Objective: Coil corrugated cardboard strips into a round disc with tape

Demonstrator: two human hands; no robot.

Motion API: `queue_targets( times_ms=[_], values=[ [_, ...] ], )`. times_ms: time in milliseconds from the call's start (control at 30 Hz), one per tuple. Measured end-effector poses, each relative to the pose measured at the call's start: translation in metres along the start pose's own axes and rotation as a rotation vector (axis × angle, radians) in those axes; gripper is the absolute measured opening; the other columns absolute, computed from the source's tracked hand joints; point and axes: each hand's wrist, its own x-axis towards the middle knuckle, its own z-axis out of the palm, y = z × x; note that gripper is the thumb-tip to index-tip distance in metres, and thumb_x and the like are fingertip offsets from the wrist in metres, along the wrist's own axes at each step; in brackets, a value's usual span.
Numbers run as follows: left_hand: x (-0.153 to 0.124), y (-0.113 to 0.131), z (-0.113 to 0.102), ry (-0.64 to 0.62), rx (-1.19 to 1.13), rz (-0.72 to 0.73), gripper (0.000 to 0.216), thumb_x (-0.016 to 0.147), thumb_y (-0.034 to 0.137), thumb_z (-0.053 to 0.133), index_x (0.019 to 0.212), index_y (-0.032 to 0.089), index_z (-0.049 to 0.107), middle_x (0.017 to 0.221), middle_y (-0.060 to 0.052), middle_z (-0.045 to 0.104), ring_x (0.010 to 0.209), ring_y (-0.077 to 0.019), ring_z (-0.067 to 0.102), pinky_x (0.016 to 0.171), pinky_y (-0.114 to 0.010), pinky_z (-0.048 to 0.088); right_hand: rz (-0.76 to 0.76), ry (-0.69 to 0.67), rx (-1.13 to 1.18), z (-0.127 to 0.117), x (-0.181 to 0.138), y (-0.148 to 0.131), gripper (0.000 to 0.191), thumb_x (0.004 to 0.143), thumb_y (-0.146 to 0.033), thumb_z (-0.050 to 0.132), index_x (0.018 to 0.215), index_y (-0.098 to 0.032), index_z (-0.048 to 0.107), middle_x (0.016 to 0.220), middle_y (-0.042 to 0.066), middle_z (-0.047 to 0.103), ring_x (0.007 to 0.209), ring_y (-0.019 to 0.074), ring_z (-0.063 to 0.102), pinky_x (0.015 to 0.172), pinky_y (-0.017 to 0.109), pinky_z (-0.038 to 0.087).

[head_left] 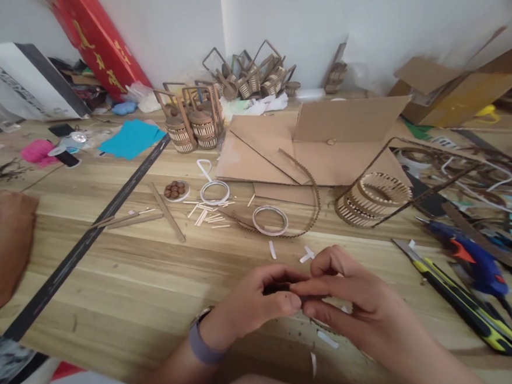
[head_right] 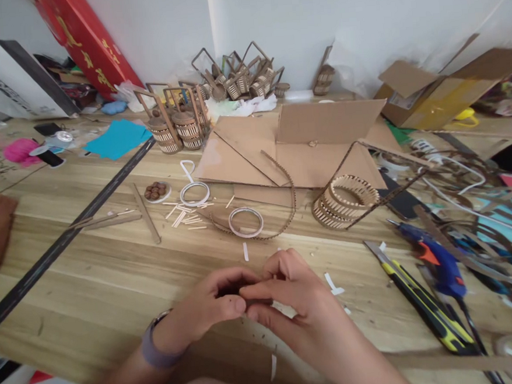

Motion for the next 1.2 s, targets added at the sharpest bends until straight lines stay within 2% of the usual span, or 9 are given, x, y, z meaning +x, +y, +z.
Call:
queue_targets(
  times_ms=[100, 300, 500, 800, 900, 1000, 1133, 1200],
  values=[
    [0.001, -0.003, 0.000, -0.015, -0.156, 0.016, 0.031, 0.072, 0.026, 0.065, 0.101, 0.016, 0.071, 0.087, -0.003, 0.066, 0.078, -0.0177, 0.059, 0.072, -0.029, 0.047, -0.017, 0.044, 0.022, -0.001, -0.001, 0.001, 0.019, 0.089, -0.020, 0.064, 0.103, -0.025, 0.076, 0.079, 0.004, 0.062, 0.076, 0.0181, 0.062, 0.061, 0.029, 0.054],
    [0.000, -0.016, -0.003, -0.077, -0.380, 0.068, 0.039, 0.075, 0.030, 0.070, 0.112, 0.018, 0.067, 0.097, -0.005, 0.065, 0.076, -0.0163, 0.061, 0.069, -0.028, 0.048, 0.008, 0.009, 0.097, -0.005, 0.001, -0.002, 0.018, 0.090, -0.023, 0.063, 0.103, -0.025, 0.076, 0.083, 0.005, 0.067, 0.076, 0.0181, 0.067, 0.063, 0.030, 0.057],
    [0.000, -0.017, -0.002, -0.086, -0.440, 0.086, 0.037, 0.075, 0.029, 0.072, 0.110, 0.020, 0.069, 0.095, -0.004, 0.067, 0.073, -0.0138, 0.061, 0.068, -0.024, 0.049, 0.097, 0.042, 0.087, -0.005, 0.003, -0.005, 0.011, 0.087, -0.032, 0.069, 0.086, -0.024, 0.076, 0.079, 0.004, 0.067, 0.072, 0.0171, 0.068, 0.059, 0.027, 0.056],
    [0.000, -0.016, 0.003, -0.111, -0.609, 0.097, 0.041, 0.072, 0.037, 0.077, 0.109, 0.020, 0.071, 0.099, -0.005, 0.067, 0.077, -0.0163, 0.064, 0.068, -0.026, 0.052, 0.034, 0.044, 0.039, -0.003, 0.003, -0.008, 0.014, 0.088, -0.034, 0.068, 0.085, -0.022, 0.074, 0.077, 0.004, 0.070, 0.072, 0.0180, 0.069, 0.060, 0.027, 0.056],
    [0.000, -0.015, 0.003, -0.090, -0.555, 0.101, 0.043, 0.073, 0.045, 0.078, 0.108, 0.021, 0.070, 0.104, -0.005, 0.065, 0.084, -0.0181, 0.063, 0.075, -0.029, 0.051, -0.032, 0.071, -0.077, -0.004, 0.002, -0.009, 0.011, 0.091, -0.027, 0.064, 0.090, -0.022, 0.073, 0.079, 0.004, 0.070, 0.072, 0.0171, 0.067, 0.060, 0.027, 0.055],
    [0.002, -0.012, 0.001, -0.026, -0.347, 0.041, 0.049, 0.073, 0.052, 0.079, 0.108, 0.019, 0.069, 0.103, -0.005, 0.064, 0.090, -0.0191, 0.060, 0.082, -0.031, 0.049, -0.106, 0.071, -0.179, -0.004, 0.001, -0.006, 0.013, 0.093, -0.022, 0.059, 0.097, -0.020, 0.072, 0.082, 0.005, 0.069, 0.073, 0.0170, 0.066, 0.061, 0.027, 0.055],
    [0.004, -0.008, -0.001, -0.047, -0.202, -0.074, 0.067, 0.067, 0.065, 0.076, 0.110, 0.015, 0.066, 0.095, -0.006, 0.062, 0.085, -0.0191, 0.059, 0.080, -0.032, 0.047, -0.192, 0.016, -0.263, -0.002, 0.002, -0.004, 0.016, 0.096, -0.020, 0.054, 0.100, -0.019, 0.070, 0.084, 0.006, 0.071, 0.074, 0.0179, 0.065, 0.065, 0.030, 0.055],
    [0.004, -0.007, 0.000, -0.050, -0.191, -0.084, 0.064, 0.067, 0.063, 0.077, 0.108, 0.014, 0.066, 0.092, -0.005, 0.062, 0.083, -0.0183, 0.057, 0.078, -0.031, 0.046, -0.191, -0.004, -0.264, -0.001, 0.001, -0.003, 0.017, 0.096, -0.020, 0.054, 0.102, -0.020, 0.070, 0.086, 0.006, 0.072, 0.075, 0.0181, 0.066, 0.068, 0.031, 0.056]
  ],
)
